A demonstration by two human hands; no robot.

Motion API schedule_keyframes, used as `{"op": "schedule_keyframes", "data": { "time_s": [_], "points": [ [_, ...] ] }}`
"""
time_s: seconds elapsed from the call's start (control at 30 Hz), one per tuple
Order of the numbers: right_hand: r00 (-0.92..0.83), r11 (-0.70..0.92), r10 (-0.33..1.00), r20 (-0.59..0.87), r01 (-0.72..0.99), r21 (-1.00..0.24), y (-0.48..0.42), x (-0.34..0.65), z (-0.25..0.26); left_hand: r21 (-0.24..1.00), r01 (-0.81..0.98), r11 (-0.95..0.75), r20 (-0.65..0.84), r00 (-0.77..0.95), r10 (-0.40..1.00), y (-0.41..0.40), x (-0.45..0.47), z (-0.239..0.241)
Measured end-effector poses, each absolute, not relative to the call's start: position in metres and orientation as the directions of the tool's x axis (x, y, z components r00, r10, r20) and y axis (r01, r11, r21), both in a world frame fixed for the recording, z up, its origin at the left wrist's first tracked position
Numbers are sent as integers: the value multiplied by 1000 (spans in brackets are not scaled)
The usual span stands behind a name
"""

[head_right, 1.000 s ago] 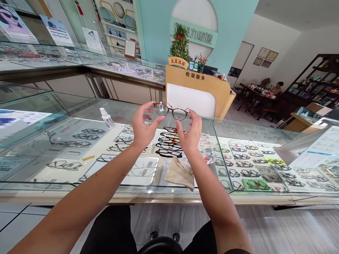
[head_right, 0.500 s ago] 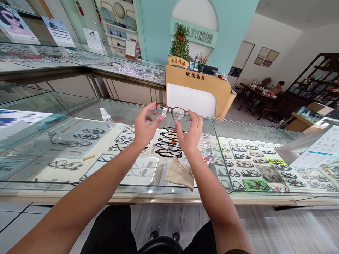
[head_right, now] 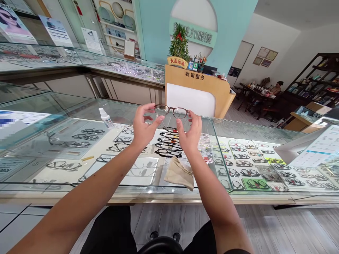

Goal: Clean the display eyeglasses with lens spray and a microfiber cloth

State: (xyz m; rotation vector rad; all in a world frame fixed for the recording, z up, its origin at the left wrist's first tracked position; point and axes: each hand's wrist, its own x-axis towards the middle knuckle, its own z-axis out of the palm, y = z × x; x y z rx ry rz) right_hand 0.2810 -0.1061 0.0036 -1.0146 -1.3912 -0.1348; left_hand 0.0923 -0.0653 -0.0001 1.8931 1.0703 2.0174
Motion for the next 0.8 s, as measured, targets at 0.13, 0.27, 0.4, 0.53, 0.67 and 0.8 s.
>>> {"op": "schedule_keyframes", "data": {
  "time_s": [0.13, 0.27, 0.4, 0.53, 0.67, 0.8],
  "points": [
    [242, 575, 512, 824, 616, -538, -106, 281, 3, 545, 369, -753, 837, -191, 513, -67, 93, 1],
    [235, 565, 567, 790, 587, -580, -104, 280, 1, 485, 411, -772, 873, -184, 451, -68, 92, 2],
    [233, 549, 640, 733, 528, -647, -103, 278, -2, 397, 469, -789, 917, -162, 366, -69, 91, 4],
    [229, 559, 647, 727, 505, -657, -105, 276, -2, 383, 471, -795, 923, -150, 356, -68, 91, 2],
    [234, 575, 618, 751, 517, -634, -108, 276, 0, 466, 419, -779, 882, -159, 443, -65, 92, -2],
    [226, 614, 592, 774, 496, -614, -111, 275, 2, 544, 368, -754, 837, -178, 517, -65, 93, -3]
  ]
}}
